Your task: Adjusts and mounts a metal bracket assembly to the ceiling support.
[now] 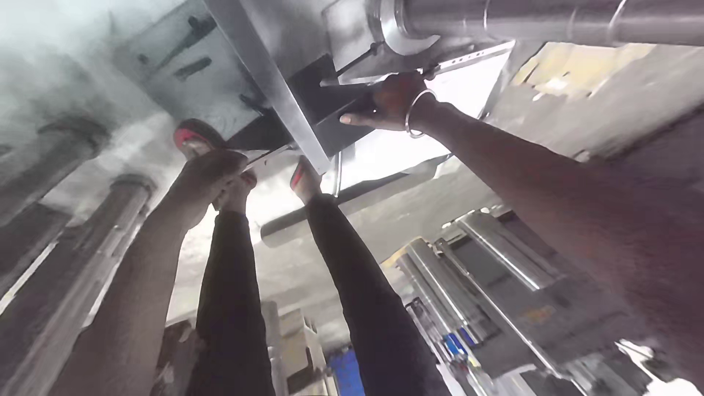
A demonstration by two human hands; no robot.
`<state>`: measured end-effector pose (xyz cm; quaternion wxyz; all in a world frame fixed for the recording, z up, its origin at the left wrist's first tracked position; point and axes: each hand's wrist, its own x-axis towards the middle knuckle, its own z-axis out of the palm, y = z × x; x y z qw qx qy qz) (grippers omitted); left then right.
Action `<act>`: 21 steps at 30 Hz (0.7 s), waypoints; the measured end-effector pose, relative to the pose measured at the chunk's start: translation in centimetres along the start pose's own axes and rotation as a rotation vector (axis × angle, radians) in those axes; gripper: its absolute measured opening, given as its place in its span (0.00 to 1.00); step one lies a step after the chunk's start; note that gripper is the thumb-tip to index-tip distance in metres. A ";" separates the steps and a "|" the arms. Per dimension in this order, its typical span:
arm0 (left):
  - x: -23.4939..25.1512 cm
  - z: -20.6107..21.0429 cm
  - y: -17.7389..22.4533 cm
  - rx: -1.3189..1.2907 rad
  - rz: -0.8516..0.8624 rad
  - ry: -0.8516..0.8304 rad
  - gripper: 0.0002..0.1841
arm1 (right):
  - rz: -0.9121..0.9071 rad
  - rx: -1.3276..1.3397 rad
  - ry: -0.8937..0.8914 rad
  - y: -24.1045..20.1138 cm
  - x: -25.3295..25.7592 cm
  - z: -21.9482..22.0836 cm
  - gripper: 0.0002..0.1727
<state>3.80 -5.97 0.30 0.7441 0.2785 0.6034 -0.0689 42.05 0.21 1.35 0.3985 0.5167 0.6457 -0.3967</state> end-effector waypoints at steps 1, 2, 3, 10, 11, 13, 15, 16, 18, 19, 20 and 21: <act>-0.6 0.5 -0.4 0.049 0.061 0.096 0.10 | 0.007 -0.004 -0.006 -0.1 0.0 -0.1 0.55; -1.2 1.2 -0.7 0.112 0.125 0.200 0.11 | 0.014 -0.005 -0.008 -0.1 0.0 -0.1 0.55; -1.7 1.9 -1.0 0.219 0.211 0.303 0.14 | 0.019 -0.007 -0.013 -0.1 0.0 -0.1 0.56; -1.9 4.9 -0.8 0.904 0.323 0.480 0.23 | 0.004 0.020 0.009 -0.1 -0.2 0.2 0.54; -1.7 4.5 -0.9 0.926 0.350 0.439 0.23 | 0.000 0.017 0.000 -0.1 -0.1 0.0 0.54; -1.5 3.5 -0.6 0.928 0.376 0.335 0.21 | -0.005 0.018 -0.004 -0.1 -0.1 -0.2 0.54; -1.2 2.4 0.5 0.829 0.201 0.113 0.22 | -0.010 0.016 0.006 -0.1 -0.3 -0.4 0.54; 0.0 1.6 -0.2 0.689 0.091 -0.025 0.23 | -0.016 0.010 0.016 -0.1 -0.3 -0.5 0.55; 5.4 -1.0 -8.4 0.193 0.023 -0.308 0.28 | -0.040 0.001 0.044 0.1 -0.4 -0.1 0.56; 8.9 -2.4 -13.7 -0.078 0.085 -0.529 0.27 | -0.045 -0.010 0.053 0.2 -0.4 0.0 0.57; 12.0 -3.2 -17.1 -0.321 0.224 -0.757 0.25 | -0.045 -0.022 0.052 0.2 -0.2 0.0 0.57; 13.5 -3.7 -17.1 -0.481 0.343 -0.923 0.22 | -0.042 -0.027 0.054 0.4 -0.1 0.0 0.57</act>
